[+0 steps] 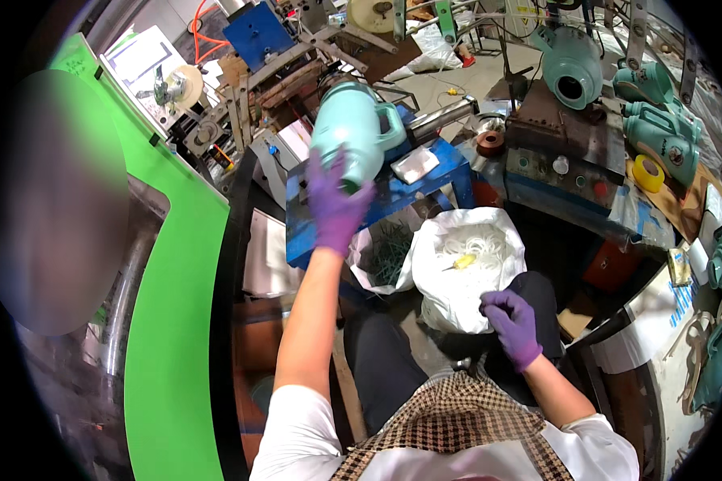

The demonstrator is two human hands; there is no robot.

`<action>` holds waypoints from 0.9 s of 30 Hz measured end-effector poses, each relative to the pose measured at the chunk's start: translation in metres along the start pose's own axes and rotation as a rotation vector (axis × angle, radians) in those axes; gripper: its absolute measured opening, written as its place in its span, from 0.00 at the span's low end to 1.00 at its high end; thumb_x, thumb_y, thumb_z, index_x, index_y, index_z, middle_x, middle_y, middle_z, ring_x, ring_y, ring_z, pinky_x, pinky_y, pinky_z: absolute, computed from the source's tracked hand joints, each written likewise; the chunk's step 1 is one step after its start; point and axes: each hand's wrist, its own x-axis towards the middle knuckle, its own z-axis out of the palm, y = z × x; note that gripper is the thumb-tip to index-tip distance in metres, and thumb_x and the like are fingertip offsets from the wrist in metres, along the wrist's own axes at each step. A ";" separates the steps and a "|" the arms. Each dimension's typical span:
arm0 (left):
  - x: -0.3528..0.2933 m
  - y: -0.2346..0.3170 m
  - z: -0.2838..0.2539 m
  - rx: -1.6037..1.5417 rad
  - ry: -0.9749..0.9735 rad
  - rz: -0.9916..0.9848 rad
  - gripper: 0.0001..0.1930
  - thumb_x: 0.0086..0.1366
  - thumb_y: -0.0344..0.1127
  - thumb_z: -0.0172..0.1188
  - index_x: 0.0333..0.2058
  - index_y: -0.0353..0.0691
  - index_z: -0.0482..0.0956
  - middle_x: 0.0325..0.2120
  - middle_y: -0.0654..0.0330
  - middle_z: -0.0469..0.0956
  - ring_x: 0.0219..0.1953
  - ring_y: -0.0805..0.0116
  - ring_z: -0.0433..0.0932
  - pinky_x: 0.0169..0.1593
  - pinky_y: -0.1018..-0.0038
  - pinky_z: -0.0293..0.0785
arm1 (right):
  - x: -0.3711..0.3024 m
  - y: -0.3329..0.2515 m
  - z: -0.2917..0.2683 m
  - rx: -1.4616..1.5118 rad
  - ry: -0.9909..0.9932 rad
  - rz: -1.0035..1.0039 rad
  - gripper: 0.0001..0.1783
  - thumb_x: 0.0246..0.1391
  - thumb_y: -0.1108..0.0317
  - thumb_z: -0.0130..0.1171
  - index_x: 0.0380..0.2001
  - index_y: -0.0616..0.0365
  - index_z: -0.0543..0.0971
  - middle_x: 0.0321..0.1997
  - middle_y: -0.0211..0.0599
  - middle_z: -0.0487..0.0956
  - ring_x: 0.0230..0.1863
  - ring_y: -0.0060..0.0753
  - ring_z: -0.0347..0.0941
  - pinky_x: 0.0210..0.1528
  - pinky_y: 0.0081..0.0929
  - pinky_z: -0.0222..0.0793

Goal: The person assembles light blue plastic containers by inserting a green ring into the opening, placing a beige handle on top, and securing it with a white plastic tie. The person repeats this process for multiple containers, placing the finished items on a nearby table.

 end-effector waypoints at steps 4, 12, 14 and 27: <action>0.078 -0.024 0.099 0.065 -0.157 -0.259 0.41 0.52 0.49 0.66 0.67 0.62 0.65 0.72 0.43 0.47 0.69 0.38 0.58 0.64 0.49 0.65 | -0.021 -0.009 -0.005 -0.093 0.019 -0.028 0.07 0.54 0.76 0.59 0.37 0.64 0.82 0.36 0.35 0.81 0.38 0.24 0.76 0.43 0.22 0.70; 0.143 -0.045 0.125 0.531 -0.663 0.108 0.41 0.51 0.45 0.71 0.65 0.70 0.66 0.74 0.53 0.44 0.69 0.45 0.61 0.69 0.34 0.46 | -0.041 -0.028 -0.054 -0.248 0.213 -0.138 0.09 0.53 0.76 0.60 0.38 0.64 0.82 0.38 0.40 0.81 0.41 0.33 0.78 0.47 0.27 0.72; 0.149 -0.039 0.123 0.542 -0.687 0.137 0.40 0.51 0.40 0.71 0.64 0.72 0.68 0.74 0.56 0.44 0.68 0.44 0.62 0.69 0.34 0.45 | -0.037 -0.033 -0.059 -0.283 0.177 -0.140 0.09 0.53 0.76 0.60 0.38 0.63 0.82 0.39 0.40 0.82 0.42 0.34 0.78 0.48 0.28 0.72; -0.130 0.071 0.012 -0.376 -0.290 0.675 0.30 0.51 0.50 0.70 0.55 0.55 0.78 0.60 0.48 0.69 0.62 0.43 0.66 0.67 0.44 0.55 | 0.053 -0.093 -0.101 -0.996 0.185 -0.654 0.27 0.48 0.70 0.61 0.56 0.54 0.75 0.42 0.47 0.78 0.44 0.53 0.75 0.46 0.43 0.72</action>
